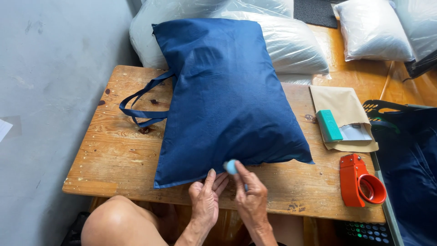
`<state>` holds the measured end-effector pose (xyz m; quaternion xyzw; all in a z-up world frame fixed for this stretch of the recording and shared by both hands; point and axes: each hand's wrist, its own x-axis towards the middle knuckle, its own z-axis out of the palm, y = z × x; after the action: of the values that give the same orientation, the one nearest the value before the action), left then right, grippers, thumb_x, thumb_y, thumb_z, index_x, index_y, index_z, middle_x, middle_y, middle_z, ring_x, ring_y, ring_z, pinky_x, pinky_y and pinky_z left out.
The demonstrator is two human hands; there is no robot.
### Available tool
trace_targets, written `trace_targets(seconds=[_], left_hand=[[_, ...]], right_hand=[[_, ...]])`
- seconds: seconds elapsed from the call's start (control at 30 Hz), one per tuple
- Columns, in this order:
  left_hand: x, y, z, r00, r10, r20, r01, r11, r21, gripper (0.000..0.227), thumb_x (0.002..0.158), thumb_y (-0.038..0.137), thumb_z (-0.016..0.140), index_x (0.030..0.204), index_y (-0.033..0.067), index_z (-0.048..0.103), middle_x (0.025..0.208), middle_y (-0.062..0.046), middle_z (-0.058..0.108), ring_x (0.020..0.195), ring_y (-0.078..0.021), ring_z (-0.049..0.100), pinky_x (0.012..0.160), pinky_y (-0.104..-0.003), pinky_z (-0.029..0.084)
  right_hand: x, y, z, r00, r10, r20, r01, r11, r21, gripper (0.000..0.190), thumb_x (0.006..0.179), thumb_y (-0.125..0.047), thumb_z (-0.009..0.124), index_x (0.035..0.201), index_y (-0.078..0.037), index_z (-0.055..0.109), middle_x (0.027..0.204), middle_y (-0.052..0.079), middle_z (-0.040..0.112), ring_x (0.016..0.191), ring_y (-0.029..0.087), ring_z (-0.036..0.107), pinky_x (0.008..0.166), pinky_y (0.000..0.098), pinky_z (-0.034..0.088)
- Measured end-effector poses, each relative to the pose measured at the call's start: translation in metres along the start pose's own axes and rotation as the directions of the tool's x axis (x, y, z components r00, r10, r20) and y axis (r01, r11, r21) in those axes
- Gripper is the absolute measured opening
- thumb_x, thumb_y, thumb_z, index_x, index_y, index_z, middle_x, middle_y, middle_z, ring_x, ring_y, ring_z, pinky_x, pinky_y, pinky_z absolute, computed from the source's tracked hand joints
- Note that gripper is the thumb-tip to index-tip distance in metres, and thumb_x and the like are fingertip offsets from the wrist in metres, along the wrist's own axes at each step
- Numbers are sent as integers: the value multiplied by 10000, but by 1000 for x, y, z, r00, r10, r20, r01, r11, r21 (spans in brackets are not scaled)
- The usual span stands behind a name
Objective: Zipping a large blue bag containing a pillow, using a small blue object to lubricate the zipper track.
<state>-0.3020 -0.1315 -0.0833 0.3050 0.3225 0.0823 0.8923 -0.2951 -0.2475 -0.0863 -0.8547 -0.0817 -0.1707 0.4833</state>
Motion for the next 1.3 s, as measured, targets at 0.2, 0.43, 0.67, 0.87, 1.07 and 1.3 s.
trace_targets(seconds=[0.2,0.43,0.67,0.87,1.07,1.3], left_hand=[[0,1,-6,999,-22,31,22,1000,-6,289,974,156,634,965,-132,661,1009,-333,758,990,-401,759,951,-475,600],[17,-15,-25,998,1,-70,0,1000,23,366,986,223,677,680,62,557,557,-45,523,535,-139,549,533,-273,462],[-11,19,3,999,9,-33,-11,998,-54,250,989,135,556,1073,-95,505,1079,-438,687,1054,-547,704,1043,-614,550],[-5,-3,11,997,-47,62,40,994,104,366,934,194,643,1017,-160,684,1099,-332,762,1106,-435,749,1063,-514,573],[3,-16,-5,999,-13,44,15,999,-48,235,1010,164,613,1002,-68,649,1026,-248,747,954,-321,739,888,-420,611],[3,-23,-9,999,-25,46,25,1000,7,298,1007,219,583,958,-75,560,987,-310,709,985,-402,723,949,-477,583]], right_hand=[[5,-5,-6,996,72,57,-79,989,122,331,944,-102,662,1266,-137,736,1163,75,800,1057,191,778,937,274,591],[-15,-21,16,928,222,298,-318,890,327,346,927,-156,686,1266,-136,752,1257,100,790,1155,161,756,1010,249,573],[1,8,-20,995,56,-78,-51,997,57,314,938,-86,685,1247,-107,738,1158,60,796,1062,172,767,971,267,567],[-9,9,-7,993,-43,-107,33,995,-94,399,981,-107,655,1368,-203,668,859,17,677,710,171,657,707,314,539],[-6,-9,-9,995,23,95,-43,976,214,354,949,-87,663,1298,-119,712,1159,100,791,1059,199,782,956,267,598],[-13,-3,-7,997,74,-20,-74,997,-13,369,963,-128,658,1327,-173,695,1024,60,687,904,213,686,827,321,559]])
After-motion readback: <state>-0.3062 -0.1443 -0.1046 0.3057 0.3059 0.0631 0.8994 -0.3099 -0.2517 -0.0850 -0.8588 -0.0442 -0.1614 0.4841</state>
